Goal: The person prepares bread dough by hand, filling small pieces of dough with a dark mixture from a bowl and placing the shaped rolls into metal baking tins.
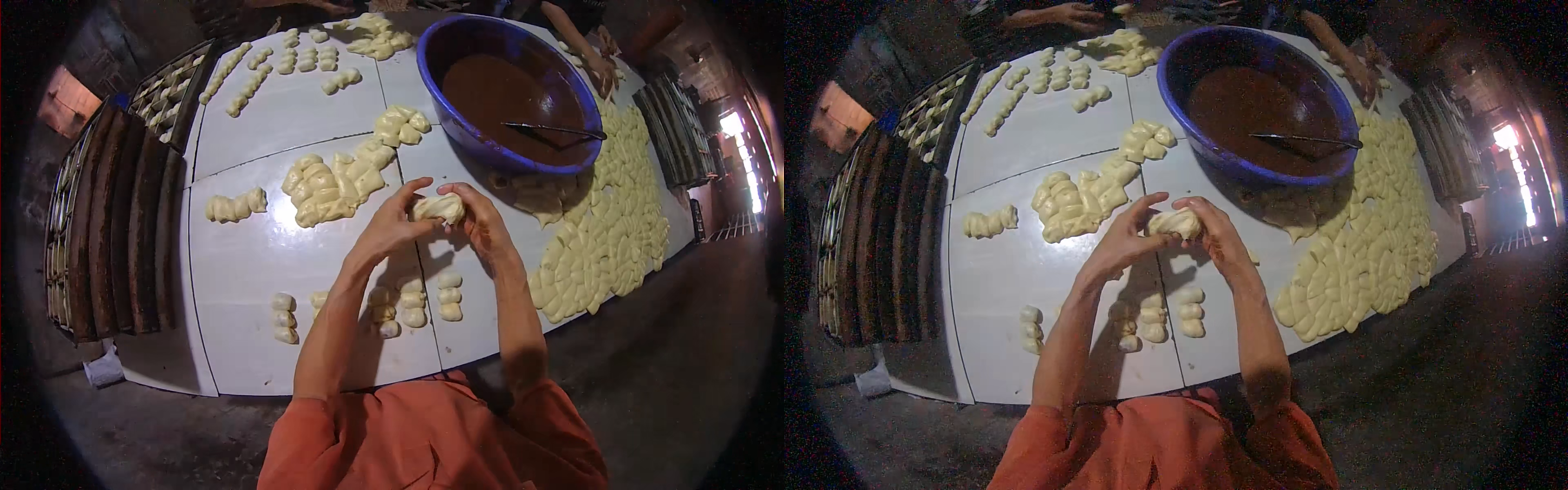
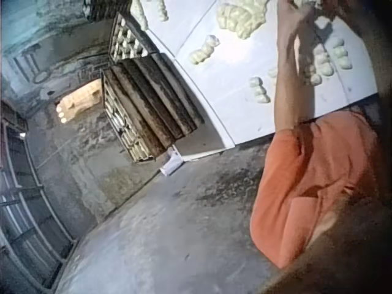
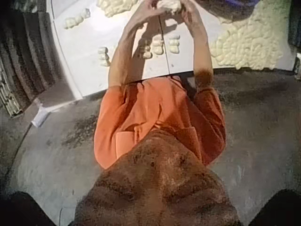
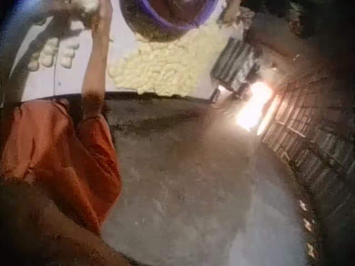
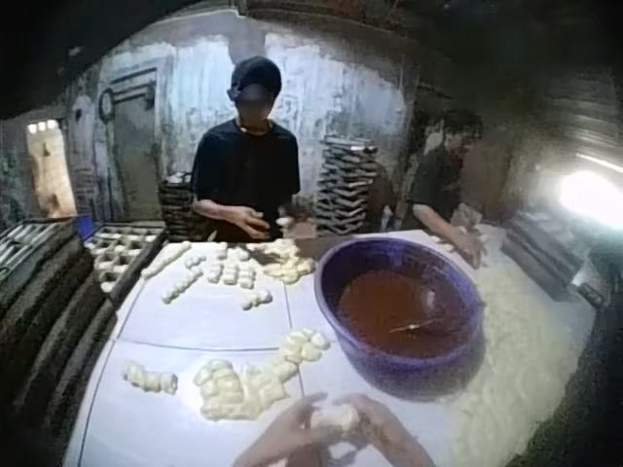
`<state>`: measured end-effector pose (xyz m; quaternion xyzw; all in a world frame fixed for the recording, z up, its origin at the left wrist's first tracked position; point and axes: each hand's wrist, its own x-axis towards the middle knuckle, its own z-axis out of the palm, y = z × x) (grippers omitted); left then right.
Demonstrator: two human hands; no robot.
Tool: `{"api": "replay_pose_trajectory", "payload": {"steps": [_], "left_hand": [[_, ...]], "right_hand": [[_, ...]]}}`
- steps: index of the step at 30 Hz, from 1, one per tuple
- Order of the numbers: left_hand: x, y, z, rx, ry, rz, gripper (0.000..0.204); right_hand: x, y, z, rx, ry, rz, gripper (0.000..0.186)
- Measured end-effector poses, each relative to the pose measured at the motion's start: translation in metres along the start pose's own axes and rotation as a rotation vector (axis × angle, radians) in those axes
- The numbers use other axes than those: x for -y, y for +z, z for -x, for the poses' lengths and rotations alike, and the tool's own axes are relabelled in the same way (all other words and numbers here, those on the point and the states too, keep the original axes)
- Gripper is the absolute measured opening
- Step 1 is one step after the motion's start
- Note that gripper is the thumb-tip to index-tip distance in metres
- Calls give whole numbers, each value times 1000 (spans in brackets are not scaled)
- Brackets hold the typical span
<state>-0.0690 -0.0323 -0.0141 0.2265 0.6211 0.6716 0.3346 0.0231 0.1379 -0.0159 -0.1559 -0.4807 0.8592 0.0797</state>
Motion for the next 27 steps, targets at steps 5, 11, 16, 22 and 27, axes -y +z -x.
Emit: {"api": "replay_pose_trajectory", "payload": {"steps": [5,11,16,22,27], "left_hand": [[18,15,-21,-58,325,-887,41],[46,24,-40,40,301,-1271,34],[79,40,-51,-131,304,-1310,45],[53,27,-55,36,104,-1101,91],[-13,52,-26,262,111,-767,80]], "right_hand": [[-10,-24,-8,-23,-59,590,23],[-2,-34,6,-35,-10,552,17],[11,-50,33,-94,47,130,17],[35,-45,55,-85,-35,-186,32],[9,-68,49,-188,-63,62,35]]}}
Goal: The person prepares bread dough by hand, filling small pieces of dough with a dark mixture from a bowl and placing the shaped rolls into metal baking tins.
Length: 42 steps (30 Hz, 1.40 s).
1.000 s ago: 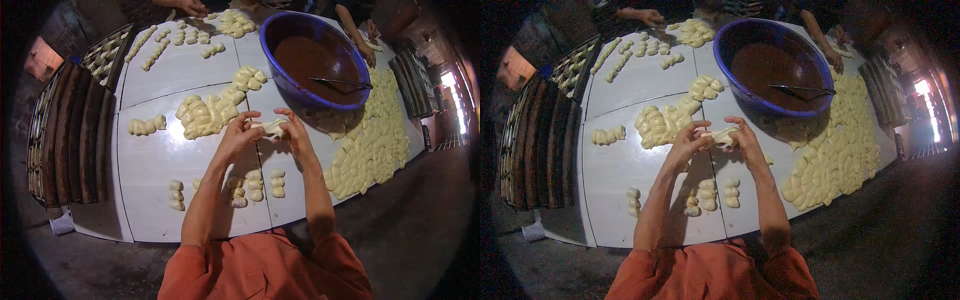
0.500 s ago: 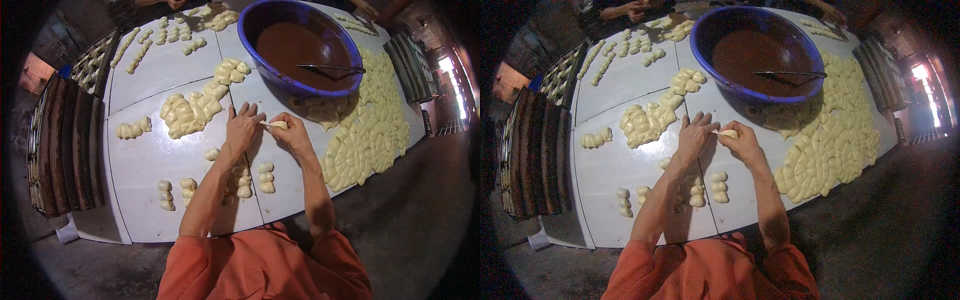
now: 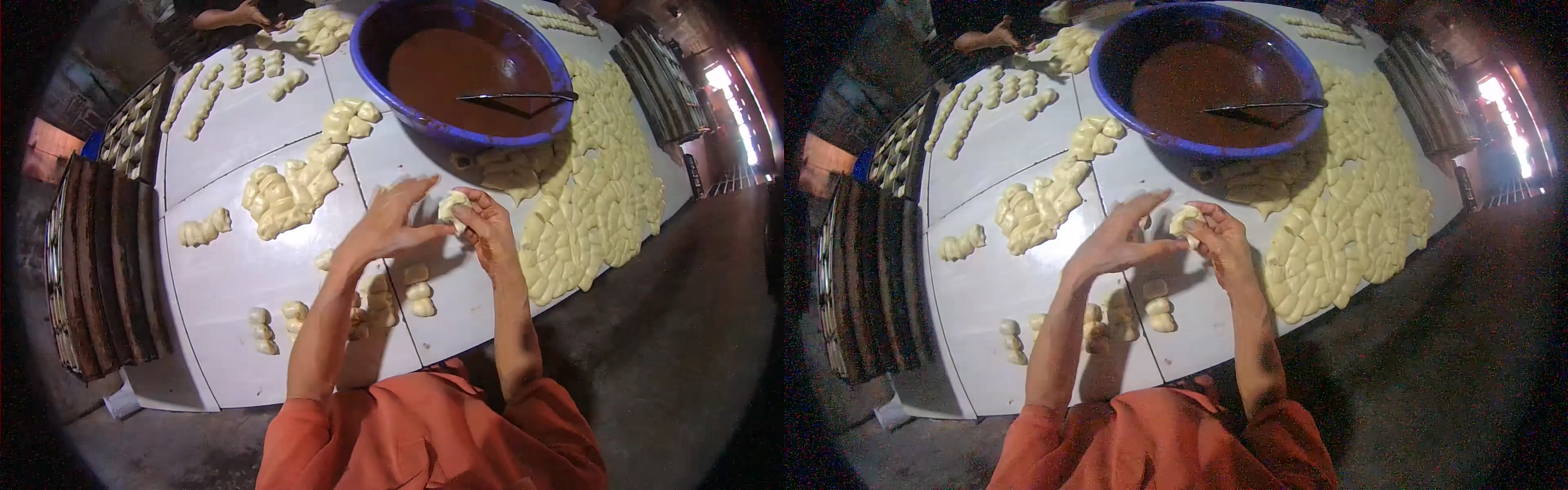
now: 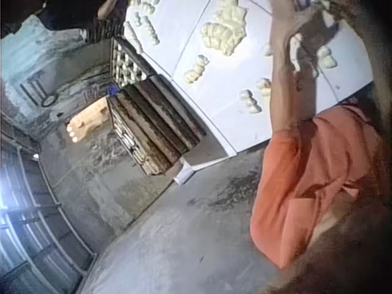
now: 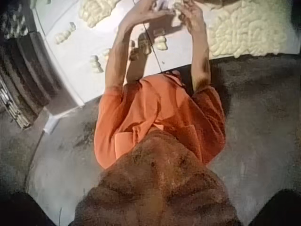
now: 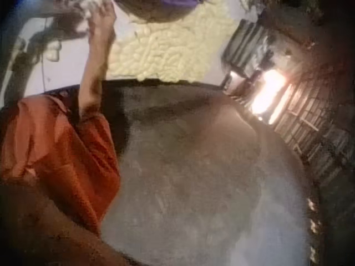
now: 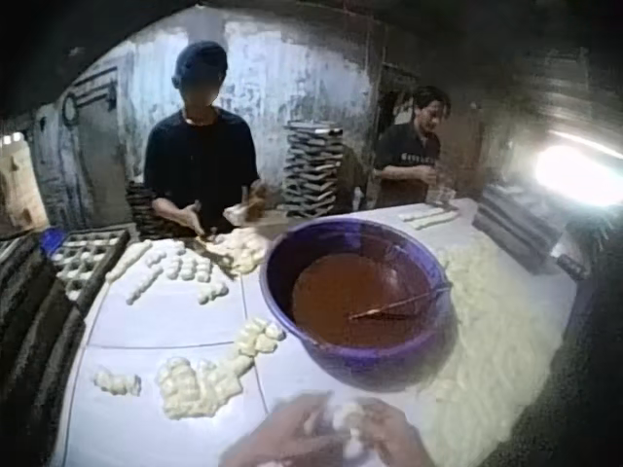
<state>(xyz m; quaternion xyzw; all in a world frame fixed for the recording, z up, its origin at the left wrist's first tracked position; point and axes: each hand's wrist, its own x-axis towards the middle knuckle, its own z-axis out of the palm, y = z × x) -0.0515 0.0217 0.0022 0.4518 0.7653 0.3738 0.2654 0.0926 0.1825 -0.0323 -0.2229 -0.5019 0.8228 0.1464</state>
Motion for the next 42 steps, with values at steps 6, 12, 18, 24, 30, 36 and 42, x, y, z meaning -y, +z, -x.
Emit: {"api": "replay_pose_trajectory", "payload": {"steps": [6,12,18,24,30,36,42], "left_hand": [[2,16,0,-99,-63,373,44],[-24,35,-8,-420,231,308,76],[-42,71,-30,-712,530,510,77],[-46,75,-26,-539,141,996,111],[-26,51,3,-390,-84,986,75],[-15,32,16,-364,-169,801,40],[-3,31,19,-347,-198,830,37]], "right_hand": [[3,19,-1,-93,-101,417,31],[15,21,7,-74,-285,298,45],[42,55,16,42,-140,-317,39],[65,53,-18,13,-81,-176,21],[127,25,-129,98,-250,658,18],[101,-4,-199,460,-188,1607,23],[141,28,-161,430,167,634,20]]}}
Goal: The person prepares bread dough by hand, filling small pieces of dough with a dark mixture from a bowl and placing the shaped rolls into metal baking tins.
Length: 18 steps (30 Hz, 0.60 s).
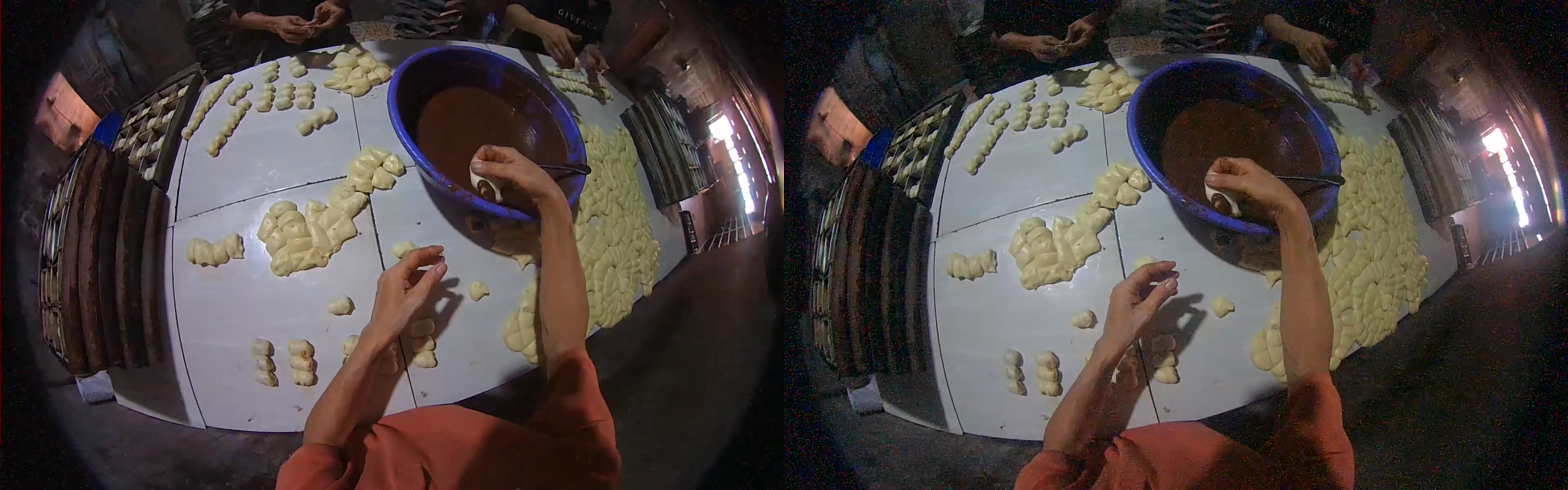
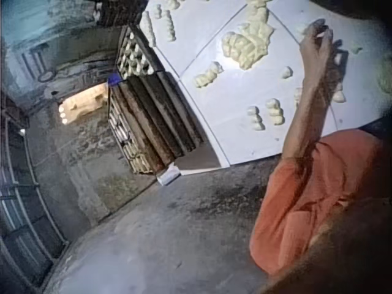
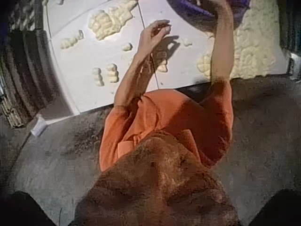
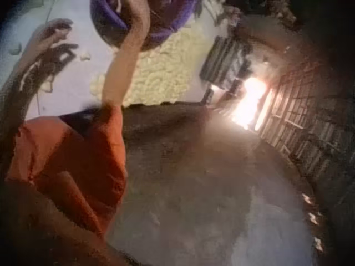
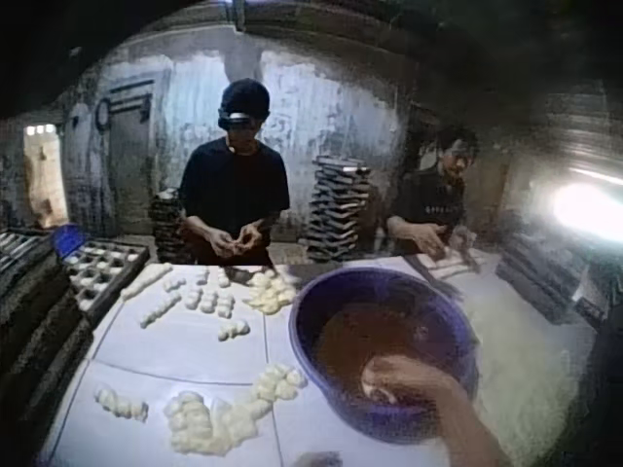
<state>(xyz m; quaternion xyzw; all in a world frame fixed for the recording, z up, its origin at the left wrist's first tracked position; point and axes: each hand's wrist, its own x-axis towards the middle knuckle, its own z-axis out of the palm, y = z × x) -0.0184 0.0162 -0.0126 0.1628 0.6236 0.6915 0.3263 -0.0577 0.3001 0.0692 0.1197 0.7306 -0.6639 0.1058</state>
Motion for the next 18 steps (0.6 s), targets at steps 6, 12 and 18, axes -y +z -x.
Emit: {"api": "replay_pose_trajectory", "payload": {"steps": [6,12,18], "left_hand": [[-14,19,-16,-31,4,258,45],[-2,4,-7,-65,-156,770,42],[7,-30,21,-381,-94,630,31]], "right_hand": [[-1,62,28,-107,-118,-366,16],[-44,123,49,-123,-136,-581,15],[-61,172,70,-121,-387,133,55]]}}
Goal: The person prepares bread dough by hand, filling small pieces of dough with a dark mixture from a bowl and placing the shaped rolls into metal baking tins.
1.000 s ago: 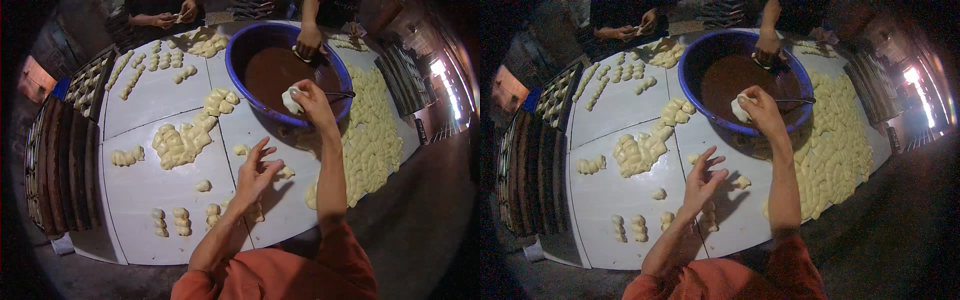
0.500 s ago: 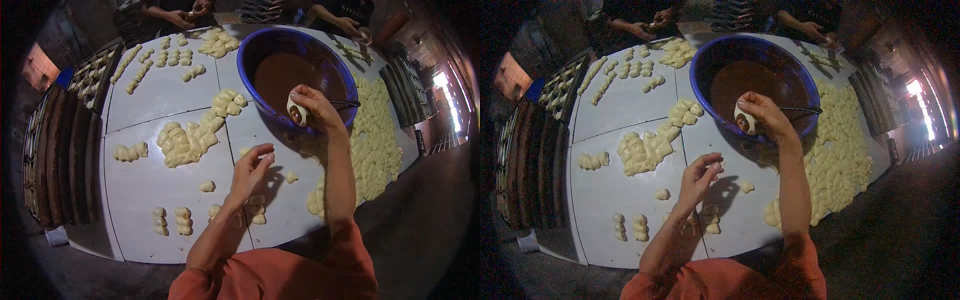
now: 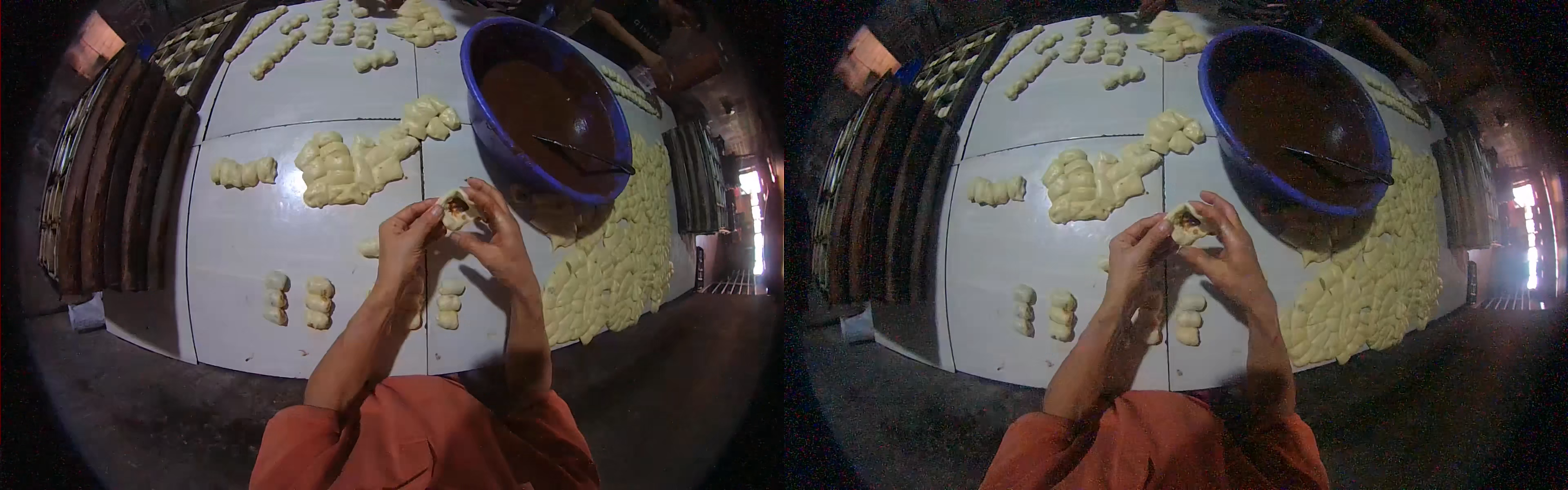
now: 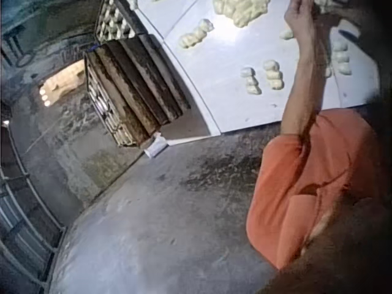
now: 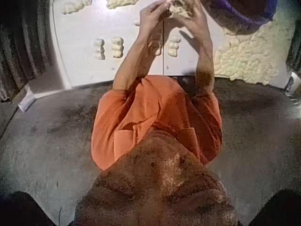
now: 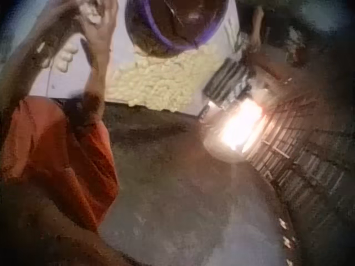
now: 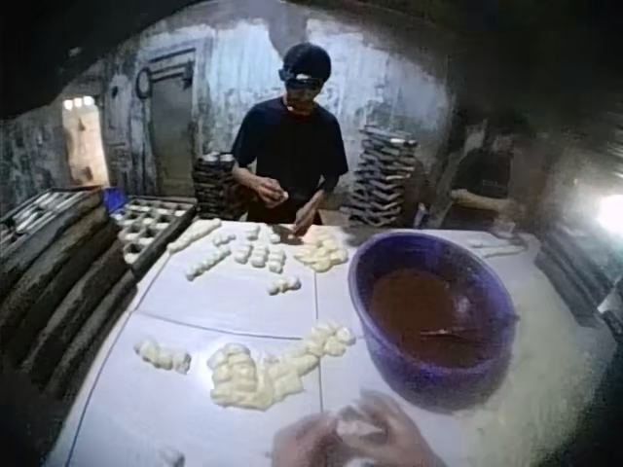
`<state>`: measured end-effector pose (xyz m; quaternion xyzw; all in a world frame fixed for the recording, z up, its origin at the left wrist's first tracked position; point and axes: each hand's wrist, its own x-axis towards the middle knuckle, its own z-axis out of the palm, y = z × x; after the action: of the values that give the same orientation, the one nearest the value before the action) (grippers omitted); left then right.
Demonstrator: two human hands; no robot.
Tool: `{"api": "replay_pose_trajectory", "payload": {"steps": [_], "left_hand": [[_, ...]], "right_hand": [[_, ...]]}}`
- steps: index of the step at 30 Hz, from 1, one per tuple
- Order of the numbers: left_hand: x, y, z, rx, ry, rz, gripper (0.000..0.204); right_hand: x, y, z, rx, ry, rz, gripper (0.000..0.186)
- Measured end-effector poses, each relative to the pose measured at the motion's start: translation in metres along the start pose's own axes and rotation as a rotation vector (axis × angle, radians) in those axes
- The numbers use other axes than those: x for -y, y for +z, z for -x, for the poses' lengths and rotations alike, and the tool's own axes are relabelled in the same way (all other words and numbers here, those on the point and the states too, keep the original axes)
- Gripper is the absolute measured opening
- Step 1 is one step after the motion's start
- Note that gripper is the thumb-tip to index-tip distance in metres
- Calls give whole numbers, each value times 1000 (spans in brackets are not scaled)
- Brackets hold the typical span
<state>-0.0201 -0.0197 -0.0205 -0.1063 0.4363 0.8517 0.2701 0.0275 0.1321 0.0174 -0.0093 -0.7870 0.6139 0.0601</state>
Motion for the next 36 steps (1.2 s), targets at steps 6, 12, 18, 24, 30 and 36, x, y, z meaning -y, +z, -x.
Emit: {"api": "replay_pose_trajectory", "payload": {"steps": [6,12,18,24,30,36], "left_hand": [[-2,-16,10,-38,225,-183,38],[-28,-29,5,29,128,-205,36],[-59,-48,7,81,-41,-317,34],[-55,-49,18,161,21,-268,32],[-54,-66,20,305,23,-350,28],[-50,-58,43,230,35,-415,26]], "right_hand": [[-31,49,10,-199,-133,339,41],[-20,75,-3,-262,111,-417,15],[-24,66,13,-23,71,-125,34],[-31,70,4,-119,-360,93,35],[-25,102,6,-354,-302,-62,24],[-25,106,7,-439,-261,204,14]]}}
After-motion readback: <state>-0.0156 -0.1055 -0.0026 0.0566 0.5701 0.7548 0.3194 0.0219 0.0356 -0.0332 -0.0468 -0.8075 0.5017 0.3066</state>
